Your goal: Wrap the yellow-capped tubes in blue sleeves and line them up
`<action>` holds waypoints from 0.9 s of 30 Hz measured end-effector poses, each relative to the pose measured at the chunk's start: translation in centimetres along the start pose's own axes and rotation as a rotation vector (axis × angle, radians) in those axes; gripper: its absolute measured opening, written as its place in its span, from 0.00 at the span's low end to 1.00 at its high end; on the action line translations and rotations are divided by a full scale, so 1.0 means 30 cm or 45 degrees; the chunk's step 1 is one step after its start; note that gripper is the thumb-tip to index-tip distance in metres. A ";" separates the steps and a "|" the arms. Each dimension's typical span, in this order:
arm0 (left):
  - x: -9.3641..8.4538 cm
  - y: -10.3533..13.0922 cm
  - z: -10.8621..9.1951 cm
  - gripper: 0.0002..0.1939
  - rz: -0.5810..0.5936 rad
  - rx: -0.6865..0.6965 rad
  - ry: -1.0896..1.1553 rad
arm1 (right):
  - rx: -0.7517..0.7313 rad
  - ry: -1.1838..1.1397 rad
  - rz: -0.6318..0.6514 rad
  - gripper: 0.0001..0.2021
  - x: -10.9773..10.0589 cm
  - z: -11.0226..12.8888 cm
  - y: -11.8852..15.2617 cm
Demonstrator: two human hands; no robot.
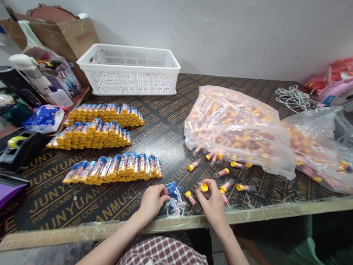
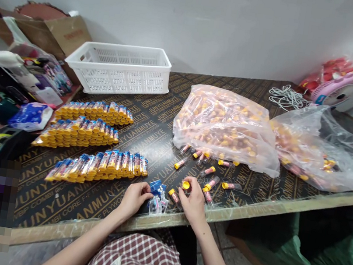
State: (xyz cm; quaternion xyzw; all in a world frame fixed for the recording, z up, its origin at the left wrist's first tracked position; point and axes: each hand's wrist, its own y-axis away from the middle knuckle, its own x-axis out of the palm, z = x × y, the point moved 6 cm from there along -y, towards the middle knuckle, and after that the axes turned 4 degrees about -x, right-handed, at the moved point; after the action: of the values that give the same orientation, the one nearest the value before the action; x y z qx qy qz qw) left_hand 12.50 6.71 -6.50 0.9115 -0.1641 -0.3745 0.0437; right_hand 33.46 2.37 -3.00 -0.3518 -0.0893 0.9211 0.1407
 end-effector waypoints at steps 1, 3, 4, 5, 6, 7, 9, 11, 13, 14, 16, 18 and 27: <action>-0.002 0.001 0.000 0.04 -0.003 0.002 -0.007 | 0.011 -0.037 -0.003 0.15 -0.002 0.003 0.004; -0.007 0.007 -0.005 0.05 -0.002 0.026 -0.024 | 0.018 -0.113 0.002 0.17 -0.006 0.016 0.010; -0.010 0.011 -0.008 0.06 -0.004 0.040 -0.028 | 0.010 -0.137 0.011 0.16 -0.008 0.025 0.012; -0.013 0.016 -0.011 0.05 -0.009 0.049 -0.028 | -0.005 -0.146 0.021 0.14 -0.009 0.035 0.013; -0.016 0.022 -0.013 0.05 -0.020 0.052 -0.027 | -0.023 -0.143 0.024 0.12 -0.011 0.045 0.014; -0.021 0.028 -0.015 0.04 -0.038 0.057 -0.029 | -0.041 -0.140 0.017 0.09 -0.014 0.054 0.015; -0.035 0.039 -0.022 0.02 -0.105 0.082 -0.033 | -0.063 -0.152 -0.010 0.07 -0.019 0.071 0.019; -0.051 0.047 -0.030 0.03 -0.179 0.110 0.017 | -0.050 -0.201 -0.021 0.07 -0.020 0.084 0.027; -0.062 0.048 -0.027 0.05 -0.200 0.072 0.213 | -0.023 -0.290 -0.003 0.09 -0.017 0.097 0.041; -0.063 0.045 -0.020 0.06 -0.182 0.011 0.380 | -0.013 -0.335 0.004 0.10 -0.017 0.106 0.048; -0.053 0.038 -0.002 0.08 -0.104 -0.163 0.792 | -0.007 -0.386 -0.006 0.11 -0.022 0.125 0.064; -0.035 0.036 0.005 0.13 -0.018 -0.334 1.167 | -0.011 -0.386 -0.046 0.11 -0.031 0.142 0.079; -0.021 0.033 0.010 0.18 -0.014 -0.599 1.656 | -0.087 -0.399 -0.113 0.13 -0.023 0.166 0.134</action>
State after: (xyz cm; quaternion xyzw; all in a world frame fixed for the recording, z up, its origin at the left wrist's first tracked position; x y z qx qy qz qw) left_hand 11.61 5.99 -6.10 0.9180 -0.0142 0.2224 0.3280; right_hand 29.82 -1.98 0.03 -0.2041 -0.1568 0.9540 0.1535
